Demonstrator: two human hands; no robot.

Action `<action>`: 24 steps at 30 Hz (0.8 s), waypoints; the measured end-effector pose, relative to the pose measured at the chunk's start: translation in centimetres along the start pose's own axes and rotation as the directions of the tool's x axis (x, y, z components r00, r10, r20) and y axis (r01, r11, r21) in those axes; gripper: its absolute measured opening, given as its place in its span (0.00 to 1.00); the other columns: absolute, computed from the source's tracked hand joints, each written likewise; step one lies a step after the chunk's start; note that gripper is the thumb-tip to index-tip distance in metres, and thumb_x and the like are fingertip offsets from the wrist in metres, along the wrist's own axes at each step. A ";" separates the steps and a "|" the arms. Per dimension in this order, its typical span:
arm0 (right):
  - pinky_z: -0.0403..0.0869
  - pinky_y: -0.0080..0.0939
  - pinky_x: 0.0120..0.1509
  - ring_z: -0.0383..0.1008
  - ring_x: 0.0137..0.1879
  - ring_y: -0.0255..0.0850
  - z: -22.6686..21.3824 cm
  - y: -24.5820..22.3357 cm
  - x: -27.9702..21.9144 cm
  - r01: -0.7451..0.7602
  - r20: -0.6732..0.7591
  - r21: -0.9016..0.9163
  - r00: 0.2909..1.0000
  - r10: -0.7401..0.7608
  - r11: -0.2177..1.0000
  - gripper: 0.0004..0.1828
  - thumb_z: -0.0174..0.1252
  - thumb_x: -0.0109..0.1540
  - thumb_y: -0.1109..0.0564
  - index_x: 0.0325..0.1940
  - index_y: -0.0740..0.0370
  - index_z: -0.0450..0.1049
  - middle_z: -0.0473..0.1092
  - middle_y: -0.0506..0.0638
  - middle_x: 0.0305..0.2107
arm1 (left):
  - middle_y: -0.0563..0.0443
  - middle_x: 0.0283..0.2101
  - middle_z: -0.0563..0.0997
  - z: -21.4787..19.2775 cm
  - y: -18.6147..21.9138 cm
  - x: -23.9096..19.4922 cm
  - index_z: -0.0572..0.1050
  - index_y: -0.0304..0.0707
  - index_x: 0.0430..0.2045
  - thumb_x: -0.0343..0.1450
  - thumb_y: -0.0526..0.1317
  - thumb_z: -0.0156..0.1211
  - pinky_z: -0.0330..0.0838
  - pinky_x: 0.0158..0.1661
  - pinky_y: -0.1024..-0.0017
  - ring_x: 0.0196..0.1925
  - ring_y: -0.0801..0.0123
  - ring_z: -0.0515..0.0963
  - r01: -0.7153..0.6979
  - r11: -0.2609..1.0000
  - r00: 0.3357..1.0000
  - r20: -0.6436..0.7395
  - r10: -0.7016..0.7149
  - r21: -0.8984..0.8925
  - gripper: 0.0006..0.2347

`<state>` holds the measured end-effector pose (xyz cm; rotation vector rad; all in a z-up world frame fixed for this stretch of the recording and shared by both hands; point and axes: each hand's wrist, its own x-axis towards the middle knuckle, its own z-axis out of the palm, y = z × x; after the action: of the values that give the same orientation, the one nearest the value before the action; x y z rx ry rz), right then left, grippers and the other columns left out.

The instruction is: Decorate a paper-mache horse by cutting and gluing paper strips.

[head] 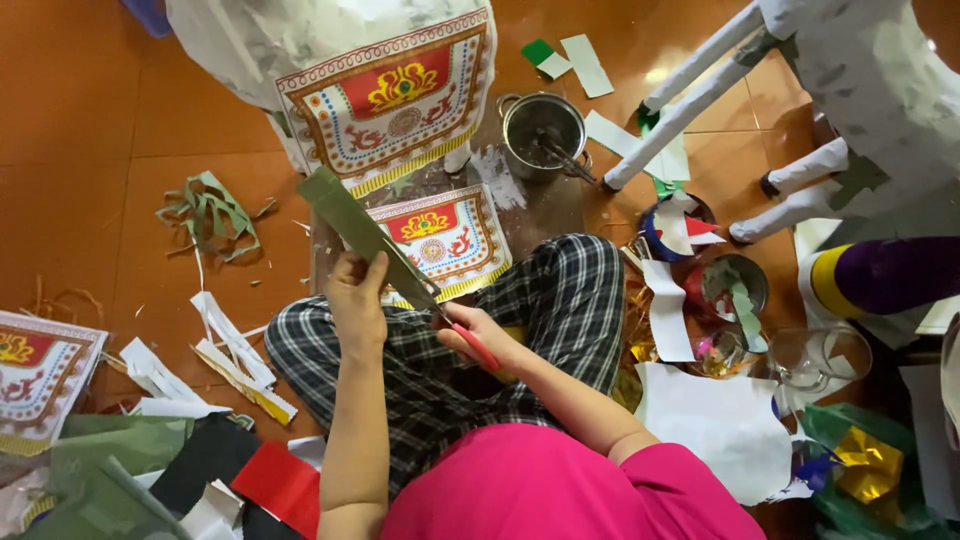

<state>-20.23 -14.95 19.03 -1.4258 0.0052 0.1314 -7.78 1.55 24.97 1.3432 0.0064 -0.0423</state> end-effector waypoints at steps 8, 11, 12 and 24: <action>0.71 0.33 0.32 0.71 0.25 0.32 0.4 1.2 0.2 -0.037 -0.036 -0.100 0.999 0.033 0.994 0.04 0.62 0.69 0.52 0.42 0.51 0.76 0.72 0.47 0.17 | 0.54 0.27 0.79 0.2 -1.3 -0.7 0.82 0.36 0.31 0.74 0.33 0.75 0.78 0.36 0.74 0.33 0.78 0.74 0.069 0.995 0.997 0.032 -0.072 0.068 0.05; 0.76 0.41 0.40 0.70 0.37 0.35 0.8 1.8 0.0 0.038 -0.057 -0.108 0.997 -0.044 0.993 0.10 0.59 0.71 0.53 0.56 0.56 0.77 0.75 0.51 0.27 | 0.51 0.31 0.82 0.4 -3.1 -1.3 0.83 0.34 0.34 0.74 0.32 0.73 0.81 0.43 0.70 0.37 0.76 0.78 0.096 0.993 0.994 0.041 -0.099 0.066 0.03; 0.76 0.41 0.40 0.70 0.37 0.35 0.8 2.1 0.1 0.036 -0.056 -0.110 0.998 -0.042 0.993 0.10 0.59 0.71 0.53 0.56 0.56 0.77 0.75 0.51 0.27 | 0.51 0.31 0.82 0.5 -3.5 -1.5 0.83 0.34 0.34 0.74 0.32 0.73 0.81 0.43 0.70 0.37 0.76 0.78 0.097 0.993 0.994 0.038 -0.100 0.064 0.03; 0.71 0.35 0.27 0.76 0.24 0.40 1.3 3.3 1.4 0.278 0.066 0.073 0.957 -0.283 0.958 0.22 0.38 0.78 0.47 0.55 0.66 0.71 0.75 0.54 0.19 | 0.47 0.33 0.83 1.6 -4.9 -1.8 0.83 0.32 0.36 0.75 0.34 0.73 0.84 0.46 0.61 0.39 0.71 0.80 0.082 0.996 0.996 -0.032 -0.083 -0.038 0.04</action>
<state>-19.28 -13.07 15.81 -1.3434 -0.2536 -0.0490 -9.73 -1.10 20.66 1.3063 0.0905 -0.0896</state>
